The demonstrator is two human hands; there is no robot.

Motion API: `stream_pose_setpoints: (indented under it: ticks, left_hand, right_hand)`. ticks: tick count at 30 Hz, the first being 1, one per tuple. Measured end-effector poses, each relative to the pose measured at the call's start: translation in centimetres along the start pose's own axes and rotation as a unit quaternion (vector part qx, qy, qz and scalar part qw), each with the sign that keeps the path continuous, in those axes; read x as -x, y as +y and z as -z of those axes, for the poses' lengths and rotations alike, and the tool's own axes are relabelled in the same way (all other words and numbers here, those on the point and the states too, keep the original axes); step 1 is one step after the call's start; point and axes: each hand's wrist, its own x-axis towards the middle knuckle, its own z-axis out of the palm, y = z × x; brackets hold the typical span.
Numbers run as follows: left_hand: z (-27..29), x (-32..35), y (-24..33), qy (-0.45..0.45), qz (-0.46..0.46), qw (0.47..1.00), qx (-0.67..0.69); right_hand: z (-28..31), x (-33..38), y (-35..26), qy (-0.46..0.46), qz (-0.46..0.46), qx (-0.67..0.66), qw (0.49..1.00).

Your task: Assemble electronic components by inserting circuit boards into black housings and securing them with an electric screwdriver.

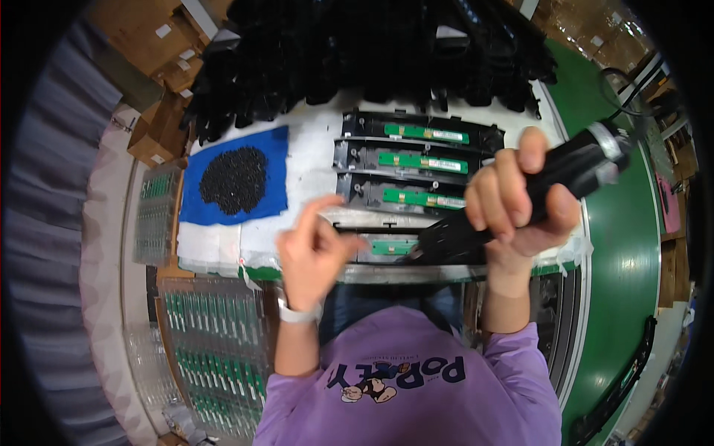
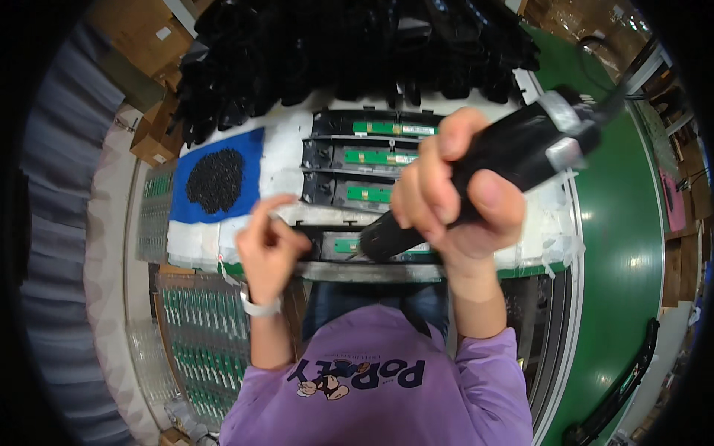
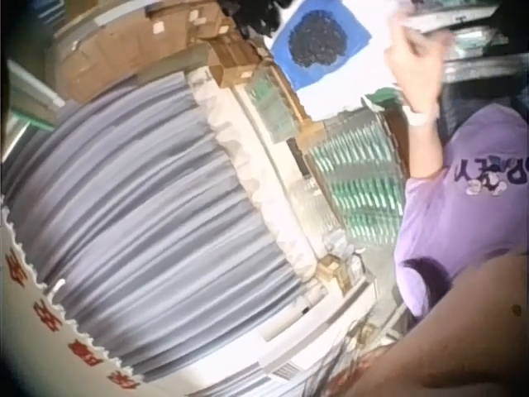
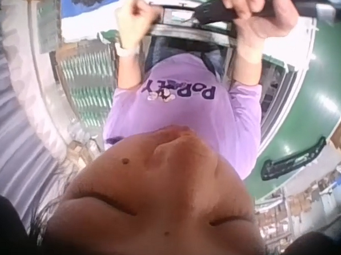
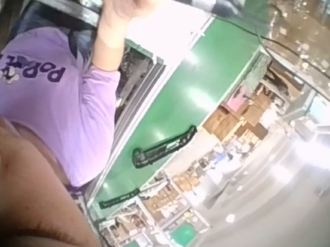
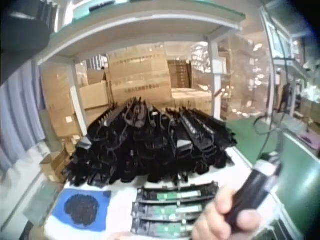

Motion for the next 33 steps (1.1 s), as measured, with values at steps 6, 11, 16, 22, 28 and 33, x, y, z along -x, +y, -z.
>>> stream_pose_setpoints:
  ticks: [6,11,16,22,28,33]
  left_hand:
    - [5.5,-7.5,-5.7,0.169,-0.078,0.852,-0.490]
    - [4.6,-6.4,-7.5,0.181,-0.094,0.798,-0.568]
    - [1.8,-3.0,-3.2,0.019,-0.200,0.935,-0.294]
    - [-0.9,-0.1,-1.3,-0.153,-0.225,0.951,-0.150]
    - [-1.9,0.5,-0.8,-0.214,-0.235,0.928,-0.195]
    - [-2.3,0.9,-1.4,-0.212,-0.230,0.929,-0.196]
  right_hand:
    - [-1.3,2.4,-4.8,0.042,-0.065,0.252,0.965]
    - [-0.7,4.1,-4.9,0.079,-0.061,0.308,0.946]
    - [0.1,4.5,-5.2,0.090,-0.057,0.327,0.939]
    - [-0.3,4.1,-4.8,0.102,-0.076,0.335,0.934]
    - [-0.9,3.9,-4.4,0.116,-0.082,0.337,0.931]
    - [-1.0,4.0,-4.1,0.131,-0.081,0.335,0.930]
